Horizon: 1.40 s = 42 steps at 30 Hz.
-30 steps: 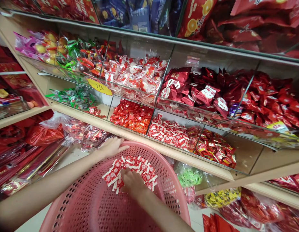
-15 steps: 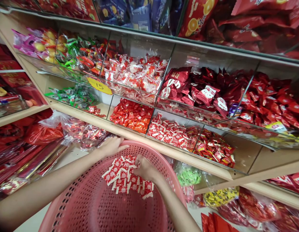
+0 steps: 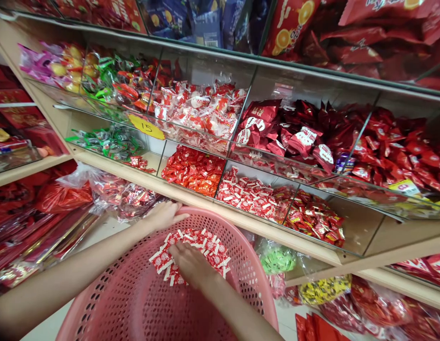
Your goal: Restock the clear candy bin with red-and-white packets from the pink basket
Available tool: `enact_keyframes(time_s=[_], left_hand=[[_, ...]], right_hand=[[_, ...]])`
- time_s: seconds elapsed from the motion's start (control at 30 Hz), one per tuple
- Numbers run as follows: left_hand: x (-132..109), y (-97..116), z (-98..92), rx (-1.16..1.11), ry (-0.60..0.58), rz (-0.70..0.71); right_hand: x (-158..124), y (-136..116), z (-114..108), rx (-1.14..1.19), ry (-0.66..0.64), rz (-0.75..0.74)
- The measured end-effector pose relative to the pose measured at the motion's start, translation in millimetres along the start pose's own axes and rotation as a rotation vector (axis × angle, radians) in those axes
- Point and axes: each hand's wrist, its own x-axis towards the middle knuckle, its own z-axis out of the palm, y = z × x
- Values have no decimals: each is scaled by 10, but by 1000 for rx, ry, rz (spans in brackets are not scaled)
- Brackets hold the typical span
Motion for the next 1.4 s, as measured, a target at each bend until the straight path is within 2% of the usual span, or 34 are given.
enact_keyframes(time_s=[0.27, 0.6, 0.7, 0.77, 0.9, 0.97, 1.03, 1.1, 1.2, 1.3, 1.4], left_hand=[[-9, 3, -16, -1, 1, -6], [0, -11, -17, -8, -2, 3], [-9, 1, -43, -11, -3, -1], [-10, 2, -46, -17, -4, -6], [4, -10, -16, -22, -6, -8], [6, -13, -7, -19, 4, -7], [-1, -10, -10, -16, 11, -6], [-11, -4, -18, -13, 18, -6], [-18, -2, -21, -13, 25, -8], [-9, -14, -5, -18, 25, -2], [-5, -25, 10, -20, 25, -1]], right_hand=[[63, -26, 237, -263, 85, -120], [77, -26, 238, -352, 146, -98], [78, -59, 90, -317, 175, -90], [73, -63, -94, -235, 246, -62], [22, 116, -564, -11, 559, 93], [-18, 327, -782, 55, 728, 211], [-49, 579, -958, 54, 838, 353], [-51, 808, -1087, -9, 802, 552], [25, 1004, -1204, -76, 553, 805], [155, 1029, -1262, -37, 348, 890], [248, 1023, -1276, -58, 300, 936]])
